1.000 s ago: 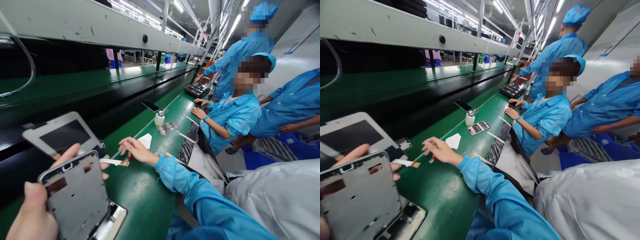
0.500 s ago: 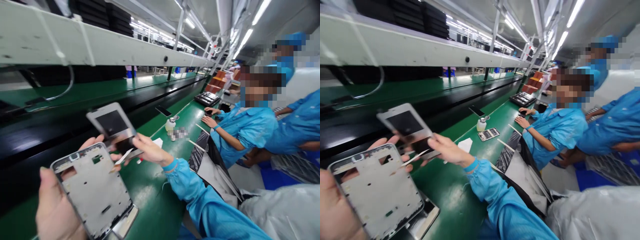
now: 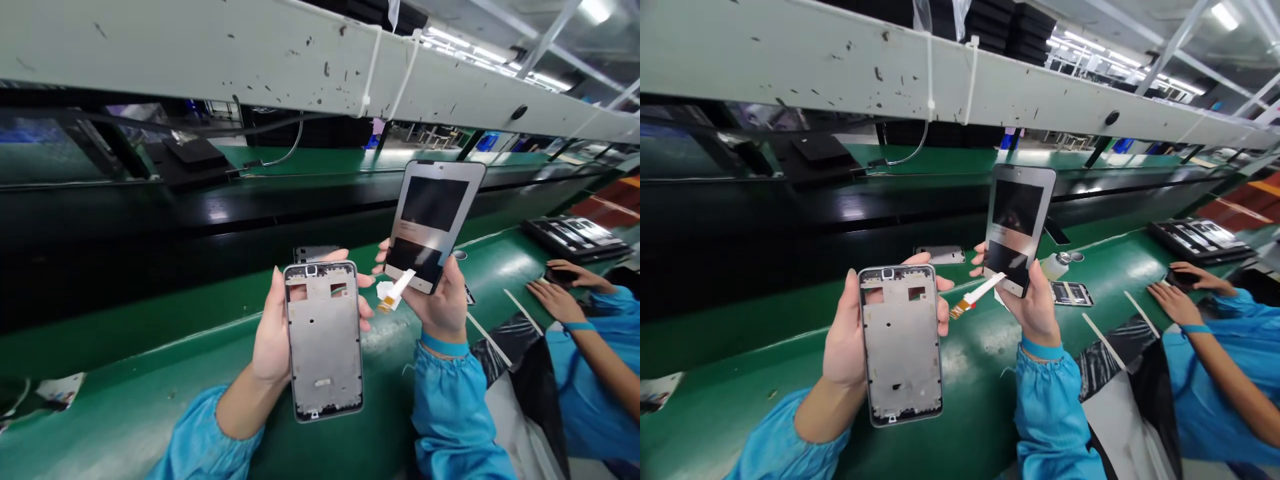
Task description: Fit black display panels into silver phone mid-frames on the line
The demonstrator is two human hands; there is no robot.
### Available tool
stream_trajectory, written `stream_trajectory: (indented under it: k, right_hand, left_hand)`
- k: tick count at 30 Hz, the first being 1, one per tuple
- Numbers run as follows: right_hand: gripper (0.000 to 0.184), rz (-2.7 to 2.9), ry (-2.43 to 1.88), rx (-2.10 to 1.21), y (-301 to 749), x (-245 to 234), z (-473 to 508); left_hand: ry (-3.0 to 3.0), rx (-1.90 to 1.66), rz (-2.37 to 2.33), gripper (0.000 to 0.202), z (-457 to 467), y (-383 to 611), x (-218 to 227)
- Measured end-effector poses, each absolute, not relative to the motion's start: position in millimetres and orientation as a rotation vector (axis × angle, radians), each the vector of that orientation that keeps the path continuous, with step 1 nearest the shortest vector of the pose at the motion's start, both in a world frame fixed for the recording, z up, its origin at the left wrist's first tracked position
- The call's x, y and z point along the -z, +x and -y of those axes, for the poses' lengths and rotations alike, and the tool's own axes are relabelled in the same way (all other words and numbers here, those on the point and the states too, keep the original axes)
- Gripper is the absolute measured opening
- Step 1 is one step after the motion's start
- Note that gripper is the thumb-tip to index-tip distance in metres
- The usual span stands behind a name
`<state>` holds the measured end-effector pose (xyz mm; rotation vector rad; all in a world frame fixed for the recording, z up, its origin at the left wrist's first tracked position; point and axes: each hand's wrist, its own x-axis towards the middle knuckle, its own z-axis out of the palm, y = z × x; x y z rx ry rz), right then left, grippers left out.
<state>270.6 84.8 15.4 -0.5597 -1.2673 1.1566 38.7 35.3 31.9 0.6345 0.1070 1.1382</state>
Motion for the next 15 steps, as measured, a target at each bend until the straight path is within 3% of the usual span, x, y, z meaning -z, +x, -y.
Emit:
stream_trajectory:
  k: [15]
  right_hand:
    - [0.057, 1.198, -0.467, -1.101, 275.4, -17.6, -81.7]
  left_hand:
    - [0.661, -1.109, -0.076, 0.063, -27.7, 34.4, -39.7]
